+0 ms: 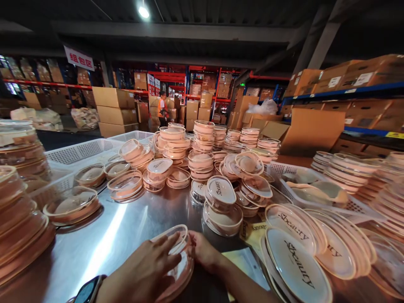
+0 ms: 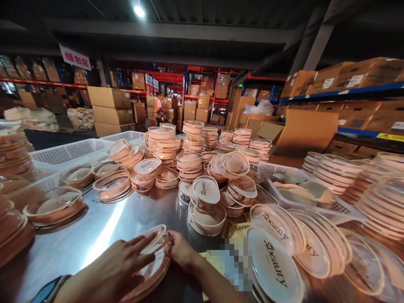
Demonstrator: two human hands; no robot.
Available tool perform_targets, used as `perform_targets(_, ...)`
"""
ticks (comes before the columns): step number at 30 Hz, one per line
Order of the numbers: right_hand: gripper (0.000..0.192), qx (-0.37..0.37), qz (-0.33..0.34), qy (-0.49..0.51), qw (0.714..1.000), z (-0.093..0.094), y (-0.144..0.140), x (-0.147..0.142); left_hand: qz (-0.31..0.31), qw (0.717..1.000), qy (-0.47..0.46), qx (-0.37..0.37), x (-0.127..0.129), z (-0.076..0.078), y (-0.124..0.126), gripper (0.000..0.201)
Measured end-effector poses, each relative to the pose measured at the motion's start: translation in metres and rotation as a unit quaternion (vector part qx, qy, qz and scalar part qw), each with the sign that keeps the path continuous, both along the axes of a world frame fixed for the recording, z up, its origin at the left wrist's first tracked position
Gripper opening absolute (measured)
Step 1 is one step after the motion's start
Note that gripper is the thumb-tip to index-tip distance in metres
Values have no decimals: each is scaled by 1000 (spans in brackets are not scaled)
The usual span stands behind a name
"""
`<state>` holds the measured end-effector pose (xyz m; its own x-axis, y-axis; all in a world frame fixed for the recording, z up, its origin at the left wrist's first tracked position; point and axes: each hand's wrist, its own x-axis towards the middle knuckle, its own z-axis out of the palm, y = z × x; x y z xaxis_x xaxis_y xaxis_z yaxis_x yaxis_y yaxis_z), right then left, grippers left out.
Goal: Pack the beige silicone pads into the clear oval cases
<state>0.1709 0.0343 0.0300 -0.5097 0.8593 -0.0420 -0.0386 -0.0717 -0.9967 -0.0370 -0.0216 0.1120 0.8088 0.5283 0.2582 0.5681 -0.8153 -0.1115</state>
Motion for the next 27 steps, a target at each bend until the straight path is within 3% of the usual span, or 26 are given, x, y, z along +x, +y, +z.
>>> perform_targets(6,60,-13,-22,32,999,-3,10,5,9,994,34,103,-3,-33,6,23)
perform_targets(8,55,37,-20,5,999,-6,14,9,22,992,22,122,-18,-38,15,23)
perform_targets(9,50,108,-49,-32,992,-7,16,12,39,991,6,132,-29,-36,21,24)
perform_targets(10,45,204,-96,-83,971,-7,19,16,66,987,-17,143,-43,-30,26,25)
perform_targets(12,40,390,-206,-181,879,-4,27,28,160,966,-83,185,-73,-11,40,29)
perform_targets(14,37,482,-282,-237,795,3,36,43,274,925,-146,221,-102,12,60,34)
perform_targets(16,36,494,-348,-272,749,11,45,58,330,895,-196,227,-126,30,87,36)
perform_targets(17,35,496,-388,-302,716,14,48,64,334,896,-211,204,-135,34,103,37)
perform_targets(19,34,492,-453,-370,645,18,55,74,323,906,-249,114,-144,32,132,37)
perform_targets(21,31,483,-478,-411,608,19,59,83,307,915,-255,58,-141,20,154,32)
perform_targets(22,28,476,-477,-407,617,19,61,86,296,918,-261,39,-136,12,159,30)
perform_targets(25,19,437,-465,-302,709,20,65,98,240,921,-307,-15,-104,-11,160,28)
perform_targets(27,16,408,-462,-227,754,22,66,103,184,917,-348,-66,-73,-24,152,28)
